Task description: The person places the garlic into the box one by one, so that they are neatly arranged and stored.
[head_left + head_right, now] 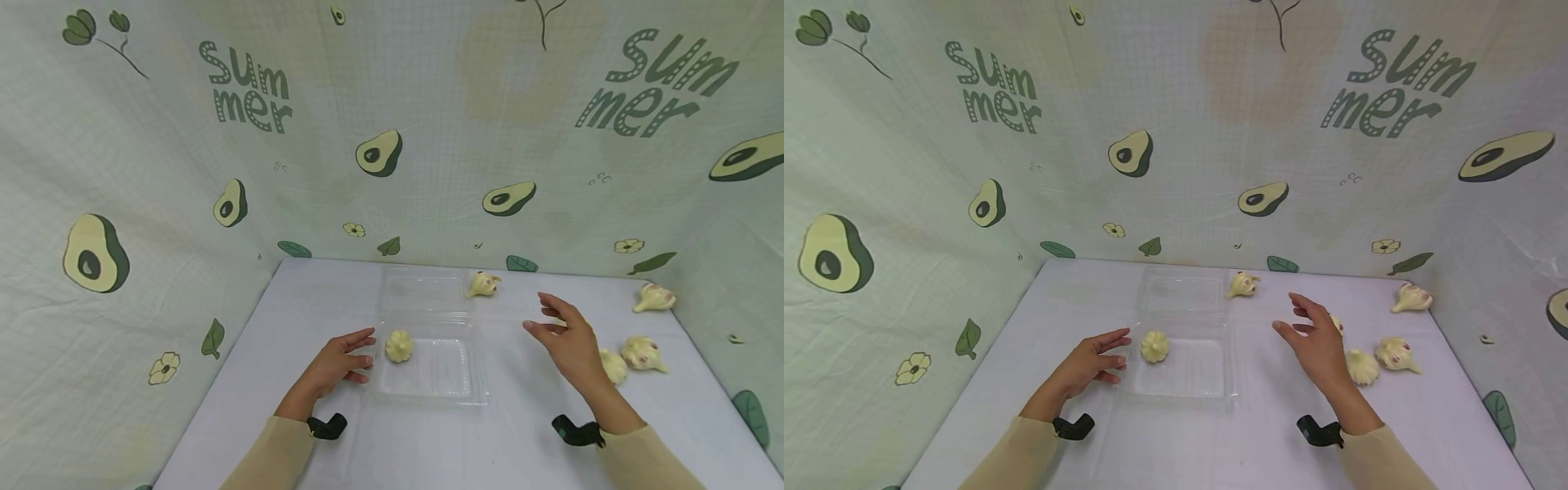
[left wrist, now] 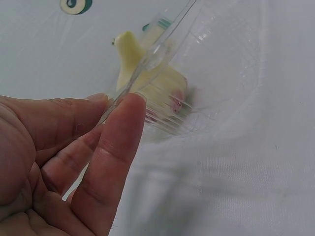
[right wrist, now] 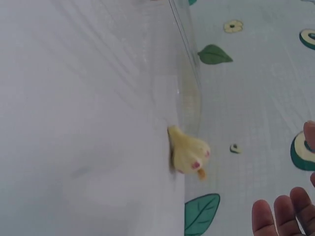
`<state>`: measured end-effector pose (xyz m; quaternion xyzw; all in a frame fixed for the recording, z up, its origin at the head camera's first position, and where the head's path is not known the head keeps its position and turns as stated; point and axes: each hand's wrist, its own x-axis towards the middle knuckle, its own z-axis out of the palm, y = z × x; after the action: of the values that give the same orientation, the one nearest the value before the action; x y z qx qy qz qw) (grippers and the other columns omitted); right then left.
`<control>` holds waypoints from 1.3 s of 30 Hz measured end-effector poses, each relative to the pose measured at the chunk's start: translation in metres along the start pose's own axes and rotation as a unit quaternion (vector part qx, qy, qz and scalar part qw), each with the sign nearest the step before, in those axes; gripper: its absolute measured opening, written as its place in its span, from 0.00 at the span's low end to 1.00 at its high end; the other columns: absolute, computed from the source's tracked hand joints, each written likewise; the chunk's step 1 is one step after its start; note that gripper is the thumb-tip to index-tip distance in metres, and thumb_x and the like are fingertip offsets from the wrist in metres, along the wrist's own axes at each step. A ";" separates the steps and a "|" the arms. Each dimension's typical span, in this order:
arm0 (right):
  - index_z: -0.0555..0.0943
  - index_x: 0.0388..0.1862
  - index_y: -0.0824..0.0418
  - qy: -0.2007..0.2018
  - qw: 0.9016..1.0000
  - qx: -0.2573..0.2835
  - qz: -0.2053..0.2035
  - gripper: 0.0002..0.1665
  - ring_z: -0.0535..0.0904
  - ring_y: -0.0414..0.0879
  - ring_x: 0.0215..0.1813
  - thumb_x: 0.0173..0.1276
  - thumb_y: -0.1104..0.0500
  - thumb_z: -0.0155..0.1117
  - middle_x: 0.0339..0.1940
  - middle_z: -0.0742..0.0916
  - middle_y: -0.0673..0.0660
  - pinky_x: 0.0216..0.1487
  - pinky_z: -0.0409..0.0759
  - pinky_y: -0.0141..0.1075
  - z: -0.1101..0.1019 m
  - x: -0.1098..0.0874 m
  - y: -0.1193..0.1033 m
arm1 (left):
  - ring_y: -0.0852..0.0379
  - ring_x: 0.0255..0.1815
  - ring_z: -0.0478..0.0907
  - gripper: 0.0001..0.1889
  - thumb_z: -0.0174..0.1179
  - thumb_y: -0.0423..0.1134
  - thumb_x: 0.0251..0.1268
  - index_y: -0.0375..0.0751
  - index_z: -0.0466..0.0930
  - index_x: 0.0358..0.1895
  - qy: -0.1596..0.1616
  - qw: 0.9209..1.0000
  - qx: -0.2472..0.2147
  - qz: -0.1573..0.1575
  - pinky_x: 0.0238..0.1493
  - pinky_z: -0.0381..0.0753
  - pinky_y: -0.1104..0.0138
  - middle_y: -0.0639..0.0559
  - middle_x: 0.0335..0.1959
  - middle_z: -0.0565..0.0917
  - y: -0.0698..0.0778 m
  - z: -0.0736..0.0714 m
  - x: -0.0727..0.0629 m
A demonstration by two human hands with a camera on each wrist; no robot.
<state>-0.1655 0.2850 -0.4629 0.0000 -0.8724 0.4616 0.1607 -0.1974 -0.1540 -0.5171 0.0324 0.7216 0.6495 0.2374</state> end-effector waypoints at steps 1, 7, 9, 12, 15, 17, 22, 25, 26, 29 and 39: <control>0.72 0.78 0.62 0.006 1.000 0.002 0.005 0.38 0.72 0.27 0.58 0.73 0.57 0.74 0.69 0.79 0.65 0.49 0.73 0.11 -0.004 -0.001 0.003 | 0.57 0.45 0.84 0.37 0.65 0.27 0.72 0.41 0.64 0.82 0.000 1.000 0.000 0.000 0.37 0.90 0.64 0.36 0.79 0.69 0.000 0.000 0.000; 0.69 0.81 0.60 0.046 0.998 0.001 0.048 0.41 0.69 0.19 0.56 0.73 0.57 0.74 0.69 0.79 0.59 0.50 0.73 0.10 -0.025 -0.010 0.019 | 0.56 0.46 0.85 0.37 0.66 0.27 0.72 0.41 0.64 0.82 0.001 1.000 0.001 0.000 0.37 0.91 0.64 0.36 0.78 0.70 0.001 0.001 0.000; 0.69 0.81 0.58 0.063 0.996 0.003 0.069 0.41 0.69 0.19 0.56 0.73 0.57 0.73 0.72 0.78 0.58 0.50 0.73 0.10 -0.033 -0.014 0.024 | 0.56 0.46 0.85 0.37 0.66 0.27 0.72 0.41 0.65 0.82 0.001 1.000 0.002 -0.001 0.37 0.91 0.64 0.36 0.78 0.70 0.000 0.001 0.000; 0.68 0.83 0.54 0.086 0.991 -0.001 0.100 0.41 0.69 0.18 0.54 0.74 0.58 0.73 0.77 0.76 0.55 0.48 0.73 0.09 -0.046 -0.020 0.035 | 0.56 0.46 0.85 0.37 0.66 0.27 0.72 0.41 0.64 0.82 0.002 1.000 0.003 -0.001 0.37 0.91 0.63 0.36 0.78 0.70 0.000 0.001 0.000; 0.68 0.83 0.47 0.106 0.984 -0.001 0.142 0.42 0.71 0.19 0.52 0.74 0.56 0.73 0.76 0.76 0.51 0.46 0.72 0.09 -0.060 -0.026 0.046 | 0.56 0.46 0.85 0.37 0.65 0.27 0.73 0.41 0.64 0.82 0.002 1.000 0.003 -0.001 0.37 0.91 0.64 0.36 0.78 0.70 0.000 0.001 0.000; 0.67 0.83 0.43 0.116 0.978 -0.010 0.175 0.42 0.73 0.22 0.52 0.74 0.55 0.73 0.76 0.75 0.51 0.45 0.72 0.09 -0.067 -0.029 0.052 | 0.56 0.46 0.85 0.37 0.65 0.27 0.73 0.41 0.64 0.82 0.000 1.000 0.002 -0.002 0.37 0.90 0.64 0.36 0.79 0.69 0.000 0.001 0.000; 0.63 0.85 0.36 0.128 0.960 -0.036 0.245 0.44 0.75 0.40 0.66 0.76 0.52 0.71 0.82 0.71 0.54 0.51 0.72 0.11 -0.079 -0.033 0.066 | 0.56 0.46 0.85 0.37 0.65 0.27 0.72 0.42 0.64 0.82 0.003 1.000 -0.001 -0.003 0.37 0.91 0.64 0.36 0.79 0.69 0.000 0.001 -0.001; 0.62 0.86 0.38 0.123 0.959 -0.047 0.251 0.44 0.69 0.45 0.75 0.76 0.50 0.70 0.84 0.68 0.56 0.61 0.71 0.15 -0.081 -0.036 0.075 | 0.55 0.46 0.85 0.37 0.66 0.27 0.72 0.42 0.65 0.82 0.007 1.000 -0.001 -0.004 0.37 0.91 0.63 0.36 0.78 0.70 0.000 0.001 -0.001; 0.62 0.86 0.40 0.118 0.960 -0.052 0.247 0.45 0.67 0.45 0.77 0.76 0.50 0.70 0.84 0.68 0.56 0.63 0.70 0.16 -0.081 -0.037 0.078 | 0.55 0.46 0.85 0.37 0.66 0.27 0.72 0.42 0.65 0.82 0.008 1.000 0.000 -0.004 0.37 0.91 0.63 0.36 0.78 0.70 0.000 0.001 -0.001; 0.61 0.87 0.44 0.100 0.965 -0.067 0.232 0.46 0.64 0.44 0.78 0.76 0.47 0.70 0.84 0.67 0.58 0.59 0.69 0.14 -0.081 -0.040 0.089 | 0.55 0.46 0.85 0.37 0.66 0.27 0.72 0.42 0.65 0.82 0.009 1.000 0.001 -0.004 0.37 0.91 0.63 0.36 0.78 0.70 0.000 0.001 0.000; 0.63 0.84 0.58 0.058 0.974 -0.107 0.191 0.45 0.68 0.54 0.68 0.76 0.49 0.70 0.81 0.70 0.69 0.40 0.64 0.13 -0.073 -0.041 0.111 | 0.56 0.46 0.85 0.37 0.66 0.27 0.71 0.42 0.65 0.82 0.012 1.000 0.004 -0.006 0.37 0.91 0.64 0.36 0.78 0.71 0.001 0.002 -0.001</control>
<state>-0.1231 0.4016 -0.5260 -0.2109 -0.8897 0.3869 0.1189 -0.1962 -0.1524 -0.5163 0.0211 0.7270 0.6457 0.2325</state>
